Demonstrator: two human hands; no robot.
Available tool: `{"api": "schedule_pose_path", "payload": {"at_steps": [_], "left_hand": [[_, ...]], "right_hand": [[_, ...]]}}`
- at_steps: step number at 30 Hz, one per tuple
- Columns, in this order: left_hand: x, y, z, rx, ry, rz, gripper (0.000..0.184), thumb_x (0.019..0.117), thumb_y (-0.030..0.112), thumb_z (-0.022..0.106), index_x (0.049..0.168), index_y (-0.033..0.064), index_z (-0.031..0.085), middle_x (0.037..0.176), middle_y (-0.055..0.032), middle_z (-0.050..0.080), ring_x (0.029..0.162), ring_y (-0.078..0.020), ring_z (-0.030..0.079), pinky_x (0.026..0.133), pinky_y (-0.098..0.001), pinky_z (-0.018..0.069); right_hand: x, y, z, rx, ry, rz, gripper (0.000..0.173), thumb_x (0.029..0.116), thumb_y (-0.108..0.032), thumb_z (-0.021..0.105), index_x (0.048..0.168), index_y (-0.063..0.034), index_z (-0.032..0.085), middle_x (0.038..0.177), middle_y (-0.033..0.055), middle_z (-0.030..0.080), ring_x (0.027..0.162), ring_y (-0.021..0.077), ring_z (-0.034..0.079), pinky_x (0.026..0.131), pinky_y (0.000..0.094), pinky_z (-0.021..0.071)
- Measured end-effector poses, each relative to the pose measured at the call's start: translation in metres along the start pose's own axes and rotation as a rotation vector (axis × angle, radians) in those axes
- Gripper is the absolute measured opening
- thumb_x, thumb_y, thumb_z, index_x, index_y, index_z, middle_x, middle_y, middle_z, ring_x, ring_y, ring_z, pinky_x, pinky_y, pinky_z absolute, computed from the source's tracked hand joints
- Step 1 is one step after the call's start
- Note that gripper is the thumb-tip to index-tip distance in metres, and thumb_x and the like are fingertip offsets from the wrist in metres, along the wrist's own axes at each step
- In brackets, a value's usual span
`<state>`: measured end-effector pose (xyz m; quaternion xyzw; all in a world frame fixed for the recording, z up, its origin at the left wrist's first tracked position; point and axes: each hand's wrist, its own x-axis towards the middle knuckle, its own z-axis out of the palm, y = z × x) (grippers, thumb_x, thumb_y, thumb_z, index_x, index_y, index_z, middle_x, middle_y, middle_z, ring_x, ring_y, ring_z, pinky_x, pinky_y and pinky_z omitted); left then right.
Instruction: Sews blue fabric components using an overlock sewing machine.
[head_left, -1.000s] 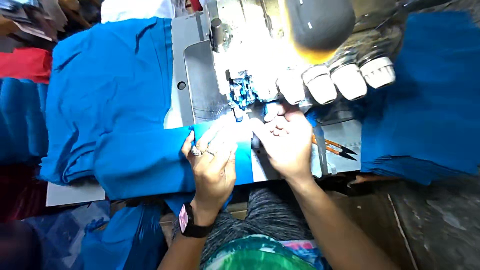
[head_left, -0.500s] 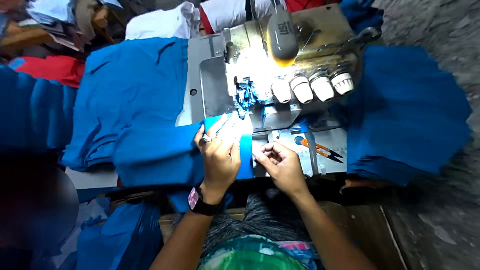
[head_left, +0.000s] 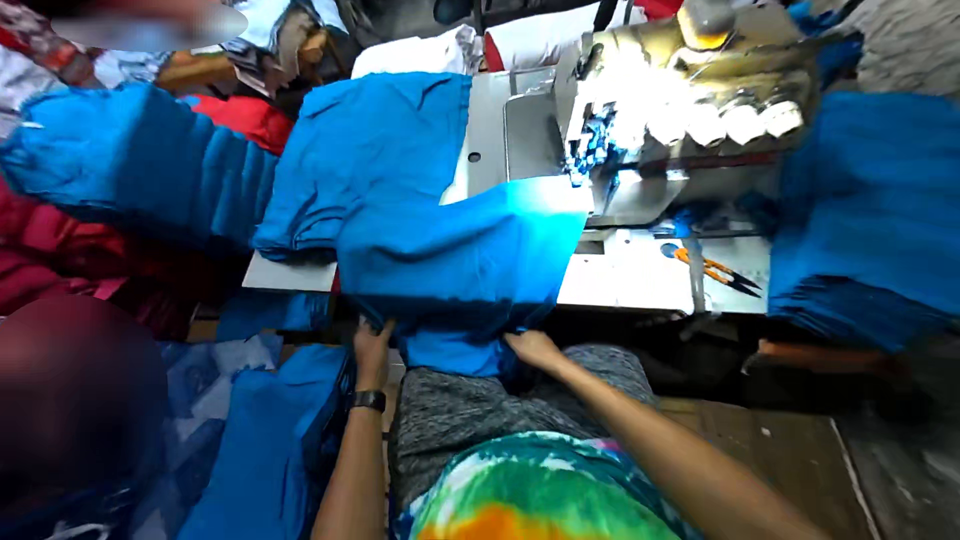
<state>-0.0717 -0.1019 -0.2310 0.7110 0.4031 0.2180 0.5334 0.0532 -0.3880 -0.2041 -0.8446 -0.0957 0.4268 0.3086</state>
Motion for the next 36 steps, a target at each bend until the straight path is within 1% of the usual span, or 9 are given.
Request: {"api": "schedule_pose_path", "payload": {"at_steps": [5,8,13,16,20,25,29,32,36], "left_hand": [[-0.040,0.076,-0.105,0.255,-0.100,0.315,0.031,0.0979,0.026,0.068,0.114,-0.0014,0.067,0.100,-0.0034,0.071,0.089,-0.0017,0.068,0.083,-0.0271,0.0589],[-0.046,0.081,-0.105,0.287,-0.166,0.341,0.030,0.0983,0.027,0.066,0.112,0.0002,0.065,0.097,0.0011,0.069,0.085,0.0030,0.066,0.079,-0.0216,0.0579],[-0.056,0.050,-0.048,0.441,-0.180,0.263,0.040,0.1000,0.028,0.065,0.108,-0.0107,0.064,0.098,-0.0184,0.068,0.088,-0.0116,0.064,0.085,-0.0345,0.0534],[-0.068,0.049,-0.034,0.421,-0.209,0.245,0.034,0.0994,0.027,0.066,0.105,-0.0068,0.064,0.091,-0.0079,0.066,0.082,-0.0003,0.061,0.078,-0.0235,0.0525],[-0.063,0.050,-0.029,0.405,-0.230,0.211,0.032,0.0978,0.028,0.068,0.106,-0.0031,0.064,0.090,-0.0038,0.067,0.080,0.0016,0.063,0.077,-0.0226,0.0541],[-0.060,0.057,-0.036,0.407,-0.248,0.247,0.031,0.0989,0.025,0.066,0.110,-0.0032,0.065,0.094,-0.0046,0.068,0.084,0.0022,0.063,0.079,-0.0205,0.0541],[-0.072,0.049,-0.042,0.287,-0.260,0.133,0.024,0.0981,0.020,0.067,0.111,0.0003,0.065,0.094,0.0017,0.069,0.084,0.0019,0.067,0.079,-0.0213,0.0583],[-0.072,0.055,-0.034,0.149,-0.233,0.169,0.023,0.1020,0.019,0.061,0.115,0.0001,0.061,0.095,0.0073,0.068,0.087,0.0038,0.066,0.081,-0.0199,0.0583],[-0.059,0.100,-0.041,0.001,-0.174,0.353,0.017,0.1035,0.017,0.058,0.115,0.0038,0.059,0.097,0.0123,0.067,0.089,0.0035,0.067,0.085,-0.0208,0.0580]], "right_hand": [[-0.123,0.006,-0.095,-0.024,-0.127,-0.354,0.010,0.0878,-0.021,0.067,0.083,-0.0120,0.069,0.071,-0.0044,0.063,0.063,0.0042,0.058,0.057,0.0314,0.0488],[-0.179,0.028,-0.113,-0.277,-0.093,-0.165,0.013,0.0882,-0.027,0.067,0.086,-0.0149,0.071,0.072,-0.0011,0.063,0.066,0.0135,0.059,0.059,0.0431,0.0461],[-0.158,0.103,-0.093,-0.365,0.031,0.223,0.028,0.0952,-0.031,0.067,0.112,-0.0100,0.076,0.107,0.0175,0.072,0.106,0.0388,0.066,0.089,0.0678,0.0485],[-0.151,0.119,-0.087,-0.366,0.157,0.278,0.030,0.0957,-0.026,0.067,0.120,-0.0103,0.073,0.117,0.0182,0.070,0.115,0.0389,0.064,0.096,0.0647,0.0473],[-0.120,0.092,-0.089,-0.327,0.253,-0.024,0.060,0.0862,-0.052,0.079,0.132,-0.0145,0.069,0.133,0.0116,0.063,0.130,0.0340,0.053,0.107,0.0584,0.0439],[-0.081,0.111,-0.063,-0.187,0.119,-0.373,0.044,0.0904,-0.045,0.076,0.100,-0.0023,0.072,0.111,0.0121,0.068,0.110,0.0270,0.061,0.099,0.0498,0.0472],[-0.131,0.125,-0.044,0.166,0.252,-0.104,0.048,0.0844,-0.048,0.082,0.106,-0.0074,0.068,0.070,-0.0012,0.055,0.063,0.0114,0.050,0.064,0.0346,0.0462],[-0.152,0.124,-0.044,0.234,0.309,0.143,0.055,0.0721,-0.057,0.088,0.091,-0.0093,0.067,0.064,-0.0033,0.049,0.059,0.0117,0.046,0.061,0.0367,0.0447],[-0.171,0.103,-0.066,0.143,0.303,-0.011,0.051,0.0807,-0.060,0.080,0.075,-0.0112,0.068,0.064,-0.0035,0.054,0.060,0.0093,0.049,0.061,0.0363,0.0438]]}}
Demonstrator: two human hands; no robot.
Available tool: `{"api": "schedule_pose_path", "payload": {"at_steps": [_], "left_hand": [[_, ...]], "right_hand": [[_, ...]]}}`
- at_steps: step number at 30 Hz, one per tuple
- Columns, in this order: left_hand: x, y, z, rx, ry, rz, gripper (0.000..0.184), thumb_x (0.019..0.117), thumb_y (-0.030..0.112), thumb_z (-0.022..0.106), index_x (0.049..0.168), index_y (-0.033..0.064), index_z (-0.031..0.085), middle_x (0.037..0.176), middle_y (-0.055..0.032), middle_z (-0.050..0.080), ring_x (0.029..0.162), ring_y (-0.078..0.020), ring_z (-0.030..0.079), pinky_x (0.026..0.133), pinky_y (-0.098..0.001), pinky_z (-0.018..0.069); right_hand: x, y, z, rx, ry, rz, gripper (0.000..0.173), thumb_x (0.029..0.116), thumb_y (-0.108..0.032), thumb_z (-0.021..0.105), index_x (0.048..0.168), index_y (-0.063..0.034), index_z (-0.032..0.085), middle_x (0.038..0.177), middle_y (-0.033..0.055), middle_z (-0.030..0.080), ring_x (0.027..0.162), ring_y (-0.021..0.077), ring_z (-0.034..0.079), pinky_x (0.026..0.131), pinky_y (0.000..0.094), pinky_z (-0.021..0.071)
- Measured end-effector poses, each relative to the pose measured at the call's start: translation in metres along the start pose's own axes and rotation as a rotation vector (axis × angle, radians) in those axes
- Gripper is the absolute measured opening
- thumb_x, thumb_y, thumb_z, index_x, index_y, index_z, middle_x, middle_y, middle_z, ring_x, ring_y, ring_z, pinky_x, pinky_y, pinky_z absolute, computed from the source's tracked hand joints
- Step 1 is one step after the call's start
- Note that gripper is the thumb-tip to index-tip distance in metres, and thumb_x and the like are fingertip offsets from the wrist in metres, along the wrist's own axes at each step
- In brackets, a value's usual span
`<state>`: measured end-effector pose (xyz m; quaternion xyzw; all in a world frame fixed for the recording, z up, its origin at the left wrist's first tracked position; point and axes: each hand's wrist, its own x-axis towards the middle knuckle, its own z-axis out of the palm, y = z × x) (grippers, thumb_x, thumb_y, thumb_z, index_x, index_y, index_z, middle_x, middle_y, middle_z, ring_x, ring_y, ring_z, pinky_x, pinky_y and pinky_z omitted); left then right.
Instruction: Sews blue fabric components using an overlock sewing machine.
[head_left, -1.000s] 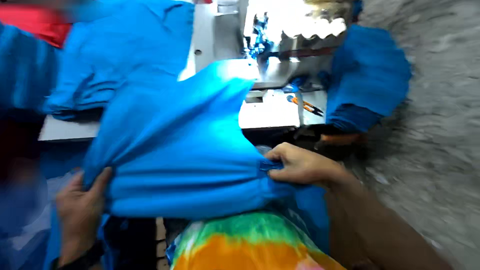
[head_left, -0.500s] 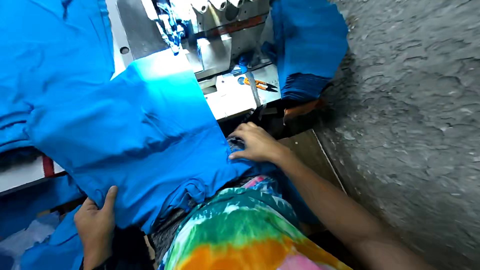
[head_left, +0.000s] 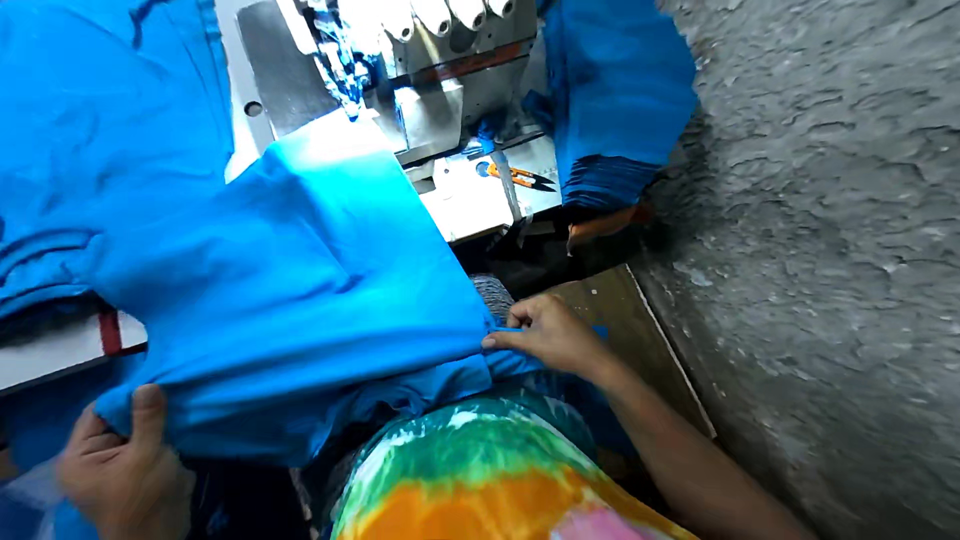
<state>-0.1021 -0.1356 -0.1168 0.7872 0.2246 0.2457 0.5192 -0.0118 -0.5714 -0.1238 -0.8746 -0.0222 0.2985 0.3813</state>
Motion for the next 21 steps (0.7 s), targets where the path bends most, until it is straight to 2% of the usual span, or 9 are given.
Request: {"api": "schedule_pose_path", "payload": {"at_steps": [4,7,9,11,14,16,18,20,21], "left_hand": [[0.021,0.035,-0.023,-0.007,0.016,0.066,0.020,0.1035,0.023,0.059,0.117,0.0086,0.060,0.096,0.0127,0.069,0.089,0.0004,0.069,0.084,-0.0236,0.0596],[0.039,0.034,-0.055,0.047,-0.035,0.098,0.021,0.1015,0.030,0.064,0.115,0.0133,0.065,0.096,0.0096,0.070,0.085,-0.0024,0.069,0.079,-0.0265,0.0609],[0.040,0.030,-0.095,0.030,-0.076,0.070,0.027,0.1037,0.033,0.060,0.122,0.0137,0.064,0.104,0.0064,0.071,0.093,-0.0052,0.070,0.085,-0.0290,0.0601],[0.032,0.021,-0.117,0.053,-0.066,0.028,0.032,0.1040,0.035,0.059,0.126,0.0119,0.063,0.108,0.0062,0.069,0.098,-0.0041,0.068,0.090,-0.0289,0.0578],[0.013,0.009,-0.106,0.135,0.030,0.015,0.025,0.1008,0.032,0.065,0.115,0.0109,0.065,0.095,0.0101,0.069,0.085,-0.0006,0.068,0.080,-0.0256,0.0603],[-0.009,0.001,-0.093,0.151,0.028,-0.082,0.018,0.1038,0.027,0.058,0.109,0.0098,0.063,0.086,0.0141,0.066,0.077,0.0045,0.065,0.074,-0.0197,0.0585],[-0.024,-0.012,-0.084,0.140,-0.076,-0.224,0.017,0.1036,0.030,0.053,0.100,0.0147,0.059,0.077,0.0180,0.060,0.070,0.0074,0.062,0.066,-0.0158,0.0551],[-0.032,-0.027,-0.084,0.104,-0.213,-0.313,0.019,0.0910,0.036,0.065,0.095,0.0181,0.062,0.075,0.0167,0.066,0.068,0.0046,0.066,0.062,-0.0176,0.0578],[-0.033,-0.027,-0.083,0.093,-0.261,-0.321,0.020,0.0856,0.032,0.071,0.098,0.0168,0.065,0.078,0.0147,0.069,0.070,0.0026,0.068,0.064,-0.0192,0.0596]], "right_hand": [[0.004,-0.016,-0.006,0.051,-0.045,-0.568,0.030,0.0946,-0.040,0.073,0.088,-0.0110,0.077,0.076,-0.0036,0.069,0.068,0.0007,0.057,0.065,0.0228,0.0476],[0.004,-0.035,-0.007,-0.041,-0.060,-0.970,0.027,0.1009,-0.032,0.066,0.092,-0.0095,0.077,0.086,-0.0007,0.072,0.089,0.0080,0.065,0.084,0.0261,0.0526],[-0.009,-0.038,0.004,-0.076,-0.072,-1.079,0.027,0.1039,-0.030,0.062,0.092,-0.0092,0.075,0.088,0.0002,0.072,0.092,0.0121,0.066,0.085,0.0276,0.0528],[-0.015,-0.021,0.030,-0.064,-0.067,-1.065,0.026,0.1045,-0.027,0.060,0.092,-0.0082,0.074,0.088,0.0015,0.072,0.095,0.0150,0.067,0.088,0.0310,0.0540],[-0.024,-0.005,0.066,-0.003,-0.053,-1.017,0.026,0.1053,-0.023,0.058,0.091,-0.0065,0.072,0.087,0.0037,0.070,0.095,0.0172,0.066,0.089,0.0320,0.0534],[-0.034,0.000,0.078,0.065,-0.017,-0.920,0.028,0.1061,-0.021,0.055,0.090,-0.0040,0.069,0.086,0.0065,0.067,0.093,0.0172,0.063,0.087,0.0297,0.0505],[-0.043,0.001,0.082,0.150,0.018,-0.780,0.030,0.1058,-0.021,0.053,0.087,-0.0024,0.066,0.081,0.0067,0.062,0.082,0.0118,0.059,0.077,0.0240,0.0484],[-0.052,-0.001,0.085,0.241,0.043,-0.623,0.031,0.1050,-0.025,0.054,0.085,-0.0045,0.064,0.073,0.0011,0.056,0.066,0.0023,0.051,0.060,0.0168,0.0423],[-0.055,-0.001,0.085,0.298,0.051,-0.556,0.032,0.1049,-0.028,0.057,0.085,-0.0052,0.066,0.071,-0.0016,0.057,0.062,-0.0007,0.050,0.057,0.0153,0.0414]]}}
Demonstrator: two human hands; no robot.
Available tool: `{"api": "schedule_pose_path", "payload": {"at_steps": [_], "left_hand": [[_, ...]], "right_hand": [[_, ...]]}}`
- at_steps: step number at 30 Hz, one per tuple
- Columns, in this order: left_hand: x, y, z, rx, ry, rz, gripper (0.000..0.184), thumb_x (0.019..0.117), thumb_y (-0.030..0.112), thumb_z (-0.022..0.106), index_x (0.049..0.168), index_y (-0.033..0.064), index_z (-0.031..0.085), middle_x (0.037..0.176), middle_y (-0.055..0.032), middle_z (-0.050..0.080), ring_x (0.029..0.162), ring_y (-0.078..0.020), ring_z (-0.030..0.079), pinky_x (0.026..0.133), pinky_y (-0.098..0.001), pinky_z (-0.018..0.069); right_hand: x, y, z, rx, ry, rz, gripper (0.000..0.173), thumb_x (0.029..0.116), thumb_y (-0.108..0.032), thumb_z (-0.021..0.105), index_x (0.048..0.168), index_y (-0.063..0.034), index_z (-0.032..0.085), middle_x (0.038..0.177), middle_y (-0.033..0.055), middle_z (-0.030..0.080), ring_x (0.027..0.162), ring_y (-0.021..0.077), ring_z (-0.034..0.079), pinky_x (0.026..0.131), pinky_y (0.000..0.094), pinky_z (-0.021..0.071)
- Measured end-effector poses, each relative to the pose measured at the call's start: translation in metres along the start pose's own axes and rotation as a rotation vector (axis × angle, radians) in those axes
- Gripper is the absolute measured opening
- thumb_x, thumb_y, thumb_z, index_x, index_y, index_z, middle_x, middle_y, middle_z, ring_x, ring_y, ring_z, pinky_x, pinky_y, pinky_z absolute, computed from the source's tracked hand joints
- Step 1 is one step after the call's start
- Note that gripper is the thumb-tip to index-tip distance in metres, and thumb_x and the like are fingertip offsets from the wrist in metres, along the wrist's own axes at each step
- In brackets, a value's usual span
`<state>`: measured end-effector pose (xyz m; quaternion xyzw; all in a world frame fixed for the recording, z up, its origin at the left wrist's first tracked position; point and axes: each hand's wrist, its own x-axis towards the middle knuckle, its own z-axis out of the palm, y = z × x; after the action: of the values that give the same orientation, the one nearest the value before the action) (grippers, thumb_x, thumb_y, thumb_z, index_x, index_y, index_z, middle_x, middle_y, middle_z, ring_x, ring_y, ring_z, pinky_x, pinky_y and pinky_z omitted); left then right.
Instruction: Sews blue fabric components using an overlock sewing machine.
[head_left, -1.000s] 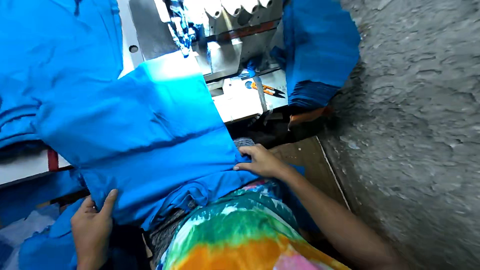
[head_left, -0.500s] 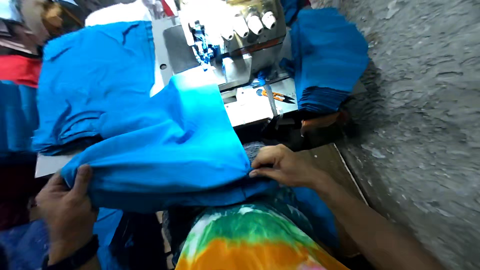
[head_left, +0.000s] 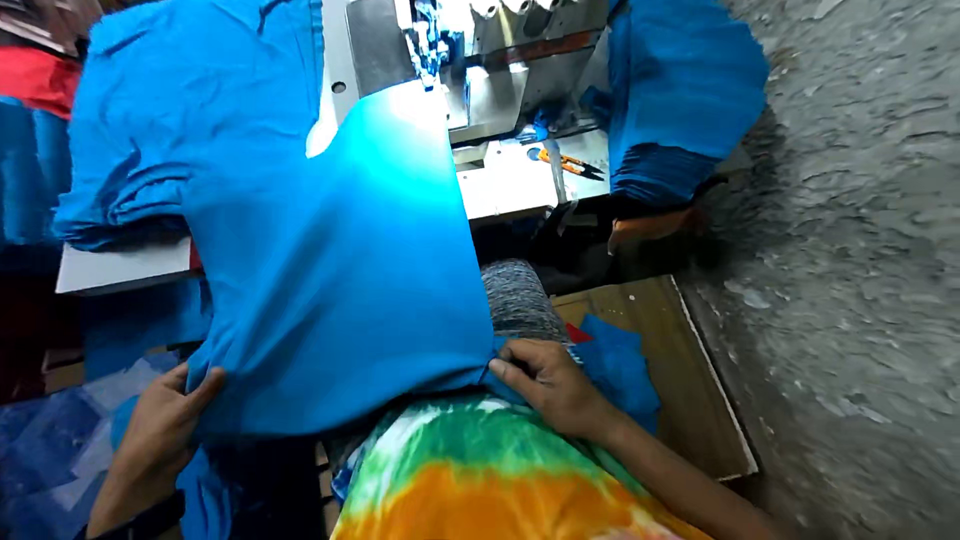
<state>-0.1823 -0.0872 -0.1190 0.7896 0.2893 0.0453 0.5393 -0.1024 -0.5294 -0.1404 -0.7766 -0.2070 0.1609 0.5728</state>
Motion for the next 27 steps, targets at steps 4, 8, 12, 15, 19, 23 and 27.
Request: {"api": "schedule_pose_path", "payload": {"at_steps": [4,8,12,15,19,23,27], "left_hand": [[-0.007,0.002,0.004,-0.176,-0.063,0.063,0.041,0.0784,0.028,0.085,0.112,0.0152,0.066,0.097,0.0083,0.075,0.087,-0.0049,0.073,0.078,-0.0249,0.0625],[-0.013,-0.002,0.012,-0.369,-0.050,0.128,0.047,0.0814,0.026,0.086,0.119,0.0131,0.062,0.108,0.0030,0.074,0.098,-0.0113,0.072,0.087,-0.0320,0.0621],[-0.019,0.004,0.021,-0.387,0.012,0.152,0.051,0.0821,0.018,0.083,0.124,0.0097,0.055,0.109,0.0038,0.072,0.101,-0.0104,0.071,0.090,-0.0314,0.0612],[-0.019,0.002,0.018,-0.393,0.016,0.167,0.051,0.0820,0.017,0.083,0.124,0.0100,0.056,0.110,0.0030,0.073,0.102,-0.0112,0.071,0.090,-0.0323,0.0613],[-0.021,0.005,0.020,-0.376,0.022,0.172,0.049,0.0839,0.012,0.080,0.126,0.0082,0.055,0.111,0.0026,0.072,0.103,-0.0112,0.071,0.092,-0.0328,0.0606],[-0.022,0.008,0.025,-0.354,0.044,0.177,0.047,0.0839,0.009,0.079,0.124,0.0081,0.054,0.110,0.0035,0.072,0.102,-0.0094,0.070,0.092,-0.0307,0.0601],[-0.022,0.011,0.026,-0.365,0.063,0.183,0.050,0.0828,0.012,0.081,0.124,0.0080,0.053,0.109,0.0037,0.071,0.101,-0.0094,0.071,0.091,-0.0302,0.0604]], "right_hand": [[-0.007,-0.005,-0.003,0.069,0.101,0.078,0.025,0.0998,-0.030,0.068,0.089,-0.0084,0.074,0.075,-0.0066,0.066,0.066,-0.0044,0.057,0.061,0.0139,0.0487],[-0.009,-0.005,-0.007,-0.134,0.201,-0.068,0.023,0.0955,-0.032,0.074,0.085,-0.0116,0.078,0.082,-0.0051,0.073,0.078,-0.0013,0.065,0.074,0.0175,0.0539],[-0.012,-0.008,-0.009,-0.139,0.276,-0.057,0.020,0.0892,-0.031,0.080,0.085,-0.0116,0.078,0.079,-0.0061,0.072,0.075,-0.0018,0.064,0.069,0.0156,0.0524],[-0.013,-0.013,-0.010,-0.077,0.323,-0.010,0.022,0.0845,-0.030,0.085,0.090,-0.0101,0.077,0.079,-0.0061,0.073,0.068,-0.0039,0.065,0.060,0.0128,0.0552],[-0.016,-0.011,-0.013,-0.090,0.313,-0.031,0.018,0.0932,-0.029,0.077,0.092,-0.0103,0.078,0.078,-0.0062,0.072,0.065,-0.0040,0.062,0.057,0.0127,0.0520],[-0.017,-0.008,-0.015,-0.097,0.268,-0.077,0.018,0.0986,-0.023,0.070,0.095,-0.0077,0.077,0.081,-0.0043,0.072,0.066,-0.0045,0.062,0.059,0.0121,0.0520],[-0.018,-0.007,-0.017,-0.123,0.260,-0.115,0.019,0.0997,-0.024,0.068,0.095,-0.0078,0.078,0.077,-0.0055,0.070,0.059,-0.0074,0.050,0.052,0.0101,0.0409]]}}
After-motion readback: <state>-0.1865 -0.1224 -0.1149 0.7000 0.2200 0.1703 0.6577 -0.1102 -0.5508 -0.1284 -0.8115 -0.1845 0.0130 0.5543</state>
